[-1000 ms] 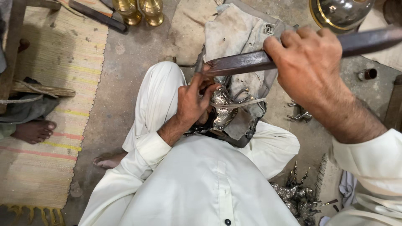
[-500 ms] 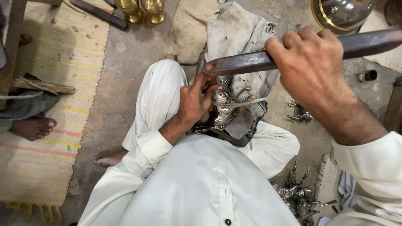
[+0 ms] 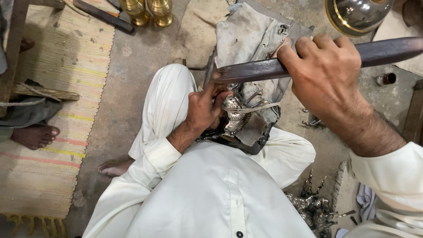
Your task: The person sits cross-legged on the floor with a padded board on their lap, holding a small silver metal horse figurine. They position a chisel against the figurine's surface and strike it with a wooden mallet to carve decorative details, repeatedly repositioning the chisel and turning the figurine to work different areas.
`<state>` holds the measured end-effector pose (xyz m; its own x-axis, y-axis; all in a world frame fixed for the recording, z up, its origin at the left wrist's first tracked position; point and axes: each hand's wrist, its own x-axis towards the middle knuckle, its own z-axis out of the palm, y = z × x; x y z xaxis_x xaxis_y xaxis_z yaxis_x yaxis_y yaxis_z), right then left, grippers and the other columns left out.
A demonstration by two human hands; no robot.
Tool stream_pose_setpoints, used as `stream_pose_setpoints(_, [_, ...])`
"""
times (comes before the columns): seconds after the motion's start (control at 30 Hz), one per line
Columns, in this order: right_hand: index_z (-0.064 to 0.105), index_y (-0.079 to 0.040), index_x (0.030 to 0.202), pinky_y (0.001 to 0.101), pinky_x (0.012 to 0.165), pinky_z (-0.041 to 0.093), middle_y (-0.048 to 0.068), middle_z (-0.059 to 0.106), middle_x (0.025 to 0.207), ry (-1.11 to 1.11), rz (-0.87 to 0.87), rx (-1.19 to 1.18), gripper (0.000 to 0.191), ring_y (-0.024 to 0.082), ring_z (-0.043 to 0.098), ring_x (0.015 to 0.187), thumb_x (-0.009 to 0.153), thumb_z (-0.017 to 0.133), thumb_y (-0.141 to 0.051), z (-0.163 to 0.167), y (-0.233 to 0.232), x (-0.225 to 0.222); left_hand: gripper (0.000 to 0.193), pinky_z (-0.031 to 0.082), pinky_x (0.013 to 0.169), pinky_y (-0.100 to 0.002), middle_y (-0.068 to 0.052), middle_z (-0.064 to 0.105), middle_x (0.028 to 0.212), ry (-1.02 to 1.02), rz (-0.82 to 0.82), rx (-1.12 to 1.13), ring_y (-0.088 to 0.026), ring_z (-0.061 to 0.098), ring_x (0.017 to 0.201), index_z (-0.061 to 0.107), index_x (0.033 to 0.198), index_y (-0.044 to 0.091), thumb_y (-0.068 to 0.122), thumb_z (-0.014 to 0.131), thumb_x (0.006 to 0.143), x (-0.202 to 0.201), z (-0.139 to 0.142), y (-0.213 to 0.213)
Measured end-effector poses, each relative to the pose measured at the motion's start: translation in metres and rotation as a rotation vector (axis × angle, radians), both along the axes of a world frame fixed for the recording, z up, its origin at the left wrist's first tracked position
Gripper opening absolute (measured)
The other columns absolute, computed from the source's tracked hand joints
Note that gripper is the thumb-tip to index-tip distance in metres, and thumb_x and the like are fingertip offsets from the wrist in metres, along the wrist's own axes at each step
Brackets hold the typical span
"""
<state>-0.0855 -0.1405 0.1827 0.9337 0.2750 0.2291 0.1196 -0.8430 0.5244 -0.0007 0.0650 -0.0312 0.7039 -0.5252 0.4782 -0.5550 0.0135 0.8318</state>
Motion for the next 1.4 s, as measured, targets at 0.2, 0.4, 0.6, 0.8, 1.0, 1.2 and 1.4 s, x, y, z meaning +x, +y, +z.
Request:
stream_pose_setpoints(0.2, [0.067, 0.000, 0.109, 0.0353, 0.074, 0.054, 0.008, 0.069, 0.091, -0.076, 0.027, 0.452, 0.009, 0.019, 0.065, 0.084, 0.101, 0.072, -0.001, -0.003, -0.020, -0.004, 0.028, 0.067, 0.080, -0.032, -0.014, 0.077, 0.106, -0.025, -0.050, -0.123, -0.023, 0.080, 0.097, 0.056, 0.125, 0.001, -0.001, 0.069, 0.101, -0.001, 0.002, 0.000])
stream_pose_setpoints(0.4, [0.074, -0.014, 0.096, 0.0354, 0.062, 0.048, 0.002, 0.066, 0.077, 0.030, 0.028, 0.037, 0.022, 0.020, 0.068, 0.077, 0.076, 0.079, -0.007, 0.001, -0.002, -0.007, 0.039, 0.054, 0.052, -0.035, -0.012, 0.075, 0.077, -0.072, 0.010, 0.086, -0.021, 0.071, 0.057, 0.061, 0.128, -0.002, 0.008, 0.078, 0.094, -0.001, -0.001, 0.001])
stream_pose_setpoints(0.6, [0.071, -0.014, 0.097, 0.0352, 0.065, 0.045, 0.002, 0.066, 0.082, 0.045, -0.045, 0.013, 0.017, 0.020, 0.067, 0.079, 0.082, 0.077, -0.011, 0.006, 0.004, -0.007, 0.039, 0.053, 0.051, -0.035, -0.012, 0.073, 0.081, -0.093, 0.007, 0.049, -0.022, 0.072, 0.062, 0.058, 0.129, -0.001, 0.010, 0.078, 0.098, 0.001, -0.007, 0.002])
stream_pose_setpoints(0.8, [0.070, -0.015, 0.093, 0.0339, 0.066, 0.046, 0.004, 0.070, 0.088, 0.083, -0.116, -0.040, 0.010, 0.018, 0.067, 0.080, 0.096, 0.080, -0.013, 0.002, -0.002, -0.011, 0.039, 0.056, 0.058, -0.035, -0.011, 0.076, 0.090, -0.147, -0.005, -0.002, -0.024, 0.074, 0.070, 0.057, 0.132, 0.002, 0.004, 0.074, 0.096, 0.000, -0.004, 0.003])
stream_pose_setpoints(1.0, [0.073, -0.014, 0.105, 0.0336, 0.065, 0.044, 0.005, 0.068, 0.087, 0.016, -0.071, 0.041, 0.013, 0.017, 0.064, 0.077, 0.093, 0.079, -0.010, 0.003, 0.004, -0.012, 0.038, 0.056, 0.056, -0.034, -0.012, 0.078, 0.099, -0.115, -0.008, -0.001, -0.021, 0.075, 0.067, 0.060, 0.128, 0.004, 0.000, 0.078, 0.094, 0.001, 0.002, 0.003])
stream_pose_setpoints(1.2, [0.072, -0.006, 0.106, 0.0356, 0.071, 0.049, 0.007, 0.068, 0.093, -0.013, -0.088, 0.336, 0.019, 0.022, 0.063, 0.080, 0.088, 0.077, -0.007, 0.008, 0.004, -0.017, 0.037, 0.060, 0.061, -0.034, -0.011, 0.078, 0.100, -0.092, -0.044, -0.022, -0.022, 0.078, 0.075, 0.059, 0.127, 0.003, -0.001, 0.076, 0.095, 0.002, 0.001, 0.003])
stream_pose_setpoints(1.4, [0.072, -0.003, 0.105, 0.0354, 0.074, 0.051, 0.007, 0.069, 0.093, 0.033, -0.099, 0.328, 0.015, 0.019, 0.062, 0.078, 0.092, 0.078, -0.007, -0.006, -0.008, -0.019, 0.032, 0.059, 0.062, -0.035, -0.011, 0.077, 0.094, -0.123, -0.021, 0.018, -0.024, 0.078, 0.075, 0.062, 0.122, 0.005, 0.002, 0.079, 0.095, 0.002, 0.001, 0.002])
